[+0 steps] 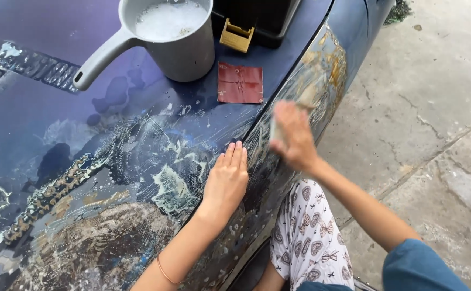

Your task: The person sands the front hood of a blue car using a sanding block and water. They repeatedly rub the surface in circular and back-and-forth motions, occasionally dipping the sanding block into a grey pitcher of water to keep it wet.

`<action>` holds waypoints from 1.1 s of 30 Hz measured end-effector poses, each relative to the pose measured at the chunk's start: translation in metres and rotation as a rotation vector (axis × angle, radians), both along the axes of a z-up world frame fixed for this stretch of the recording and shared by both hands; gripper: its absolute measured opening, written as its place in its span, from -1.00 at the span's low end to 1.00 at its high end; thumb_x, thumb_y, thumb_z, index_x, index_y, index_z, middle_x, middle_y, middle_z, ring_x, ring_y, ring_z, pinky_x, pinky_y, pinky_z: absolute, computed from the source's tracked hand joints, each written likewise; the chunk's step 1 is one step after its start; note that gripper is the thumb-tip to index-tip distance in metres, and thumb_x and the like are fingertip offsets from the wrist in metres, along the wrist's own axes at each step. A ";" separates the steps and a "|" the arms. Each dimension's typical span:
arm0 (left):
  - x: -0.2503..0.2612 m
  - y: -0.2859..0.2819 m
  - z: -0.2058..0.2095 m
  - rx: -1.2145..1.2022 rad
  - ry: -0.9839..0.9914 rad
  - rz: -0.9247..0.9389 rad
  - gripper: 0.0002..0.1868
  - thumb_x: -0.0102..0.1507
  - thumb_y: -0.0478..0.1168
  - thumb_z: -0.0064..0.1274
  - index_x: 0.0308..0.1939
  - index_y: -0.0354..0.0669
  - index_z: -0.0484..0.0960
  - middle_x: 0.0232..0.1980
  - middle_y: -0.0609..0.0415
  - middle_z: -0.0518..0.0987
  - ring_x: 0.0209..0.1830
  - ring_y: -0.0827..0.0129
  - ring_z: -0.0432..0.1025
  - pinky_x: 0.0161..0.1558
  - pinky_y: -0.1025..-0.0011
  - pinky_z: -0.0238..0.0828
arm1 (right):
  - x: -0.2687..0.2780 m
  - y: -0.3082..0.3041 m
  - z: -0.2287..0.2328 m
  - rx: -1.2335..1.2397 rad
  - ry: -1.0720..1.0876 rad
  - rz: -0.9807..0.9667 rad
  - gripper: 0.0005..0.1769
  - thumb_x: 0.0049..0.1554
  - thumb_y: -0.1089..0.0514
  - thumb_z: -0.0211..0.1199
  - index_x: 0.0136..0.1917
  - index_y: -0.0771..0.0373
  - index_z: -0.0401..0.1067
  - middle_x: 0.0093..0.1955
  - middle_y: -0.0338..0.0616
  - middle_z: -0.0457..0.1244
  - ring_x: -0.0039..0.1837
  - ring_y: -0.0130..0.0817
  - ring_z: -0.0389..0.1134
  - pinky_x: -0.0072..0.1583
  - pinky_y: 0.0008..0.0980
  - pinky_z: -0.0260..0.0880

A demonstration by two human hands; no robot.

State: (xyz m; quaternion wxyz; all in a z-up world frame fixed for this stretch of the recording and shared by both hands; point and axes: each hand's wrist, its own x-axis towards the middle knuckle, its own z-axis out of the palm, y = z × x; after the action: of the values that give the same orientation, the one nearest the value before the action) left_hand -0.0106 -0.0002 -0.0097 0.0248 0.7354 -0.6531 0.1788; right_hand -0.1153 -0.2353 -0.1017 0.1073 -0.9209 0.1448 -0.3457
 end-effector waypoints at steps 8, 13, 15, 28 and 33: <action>-0.001 0.000 -0.002 -0.014 -0.012 -0.006 -0.51 0.16 -0.36 -0.08 0.19 -0.43 0.45 0.23 -0.33 0.43 0.27 0.00 0.33 0.15 0.17 0.32 | -0.004 0.001 -0.001 0.225 -0.108 -0.147 -0.06 0.32 -0.51 -0.45 0.73 0.06 -0.24 0.78 -0.07 -0.35 0.74 -0.03 -0.44 0.58 0.34 -0.51; 0.001 0.000 -0.008 -0.011 -0.006 -0.011 -0.50 0.14 -0.35 -0.08 0.18 -0.42 0.45 0.22 -0.34 0.43 0.27 -0.01 0.33 0.15 0.15 0.32 | 0.000 -0.065 -0.063 0.022 -0.151 -0.043 -0.07 0.29 -0.51 -0.41 0.68 0.07 -0.02 0.71 -0.01 -0.13 0.71 -0.02 -0.26 0.60 0.17 -0.44; 0.000 -0.002 -0.005 0.010 -0.011 -0.004 -0.48 0.13 -0.36 -0.09 0.19 -0.44 0.44 0.24 -0.33 0.42 0.28 -0.01 0.32 0.15 0.17 0.32 | -0.003 -0.089 -0.047 0.328 -0.233 -0.172 -0.13 0.35 -0.44 -0.56 0.74 0.03 -0.26 0.79 -0.17 -0.36 0.75 -0.10 -0.46 0.59 0.31 -0.57; -0.001 0.002 0.006 0.012 -0.026 -0.023 -0.48 0.10 -0.37 -0.06 0.17 -0.42 0.47 0.21 -0.30 0.46 0.25 0.02 0.35 0.13 0.19 0.34 | -0.006 -0.072 0.000 0.273 -0.235 -0.182 -0.13 0.40 -0.41 -0.45 0.75 0.13 -0.25 0.78 0.01 -0.34 0.73 0.07 -0.45 0.58 0.33 -0.54; -0.003 -0.004 0.027 -0.101 -0.007 -0.016 -0.53 0.18 -0.26 -0.04 0.19 -0.28 0.47 0.22 -0.09 0.48 0.20 0.21 0.40 0.14 0.23 0.37 | -0.014 0.050 0.050 0.235 -0.069 0.238 -0.06 0.34 -0.54 -0.48 0.71 0.09 -0.25 0.78 -0.11 -0.39 0.77 -0.08 -0.42 0.66 0.32 -0.62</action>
State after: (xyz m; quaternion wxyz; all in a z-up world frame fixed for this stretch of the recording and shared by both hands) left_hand -0.0133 -0.0045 0.0175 0.0612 0.7275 -0.6491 0.2138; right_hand -0.1295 -0.1856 -0.0517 0.2596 -0.9001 0.0703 -0.3427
